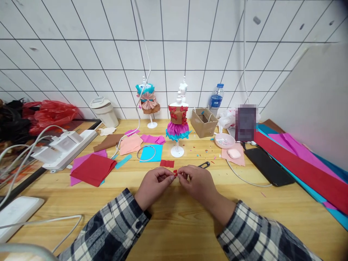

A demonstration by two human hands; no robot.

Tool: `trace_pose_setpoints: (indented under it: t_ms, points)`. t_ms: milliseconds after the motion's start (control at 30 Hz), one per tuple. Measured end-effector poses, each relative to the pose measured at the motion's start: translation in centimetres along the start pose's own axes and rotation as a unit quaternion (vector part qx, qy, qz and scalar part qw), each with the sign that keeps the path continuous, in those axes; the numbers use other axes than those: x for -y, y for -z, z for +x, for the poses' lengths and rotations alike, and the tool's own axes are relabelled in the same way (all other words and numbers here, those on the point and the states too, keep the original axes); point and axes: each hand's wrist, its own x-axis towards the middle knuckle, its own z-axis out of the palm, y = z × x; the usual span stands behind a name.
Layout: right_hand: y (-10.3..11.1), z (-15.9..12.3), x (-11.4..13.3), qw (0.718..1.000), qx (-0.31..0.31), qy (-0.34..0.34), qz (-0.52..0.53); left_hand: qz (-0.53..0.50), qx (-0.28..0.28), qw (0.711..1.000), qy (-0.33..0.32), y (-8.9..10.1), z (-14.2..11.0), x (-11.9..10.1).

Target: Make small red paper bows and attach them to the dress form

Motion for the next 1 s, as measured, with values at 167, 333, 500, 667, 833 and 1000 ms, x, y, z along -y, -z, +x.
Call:
trace_pose_setpoints:
  t_ms: [167,333,500,667,833,1000]
  points:
    - [0.2,-0.1,0.2,1.0,0.003,0.01,-0.018,-0.017,0.008,1.0,0.024,0.1,0.1,0.0]
    - [0.3,-0.2,0.4,1.0,0.006,0.01,0.008,-0.056,0.02,0.996,0.068,0.0,0.2,0.1]
    - [0.2,-0.2,0.4,0.997,-0.004,0.004,0.074,-0.079,0.038,0.993,0.073,0.3,0.2,0.1]
    - [-0.3,0.0,0.0,0.968,0.019,-0.055,0.245,-0.092,0.045,0.994,0.048,0.4,0.1,0.2]
    - [-0.9,0.3,-0.6,0.898,0.083,-0.149,0.405,0.034,0.033,0.999,-0.011,0.8,0.1,0.1]
    - [-1.1,0.5,-1.1,0.859,0.145,-0.165,0.462,0.124,0.061,0.988,-0.066,1.2,0.1,0.0]
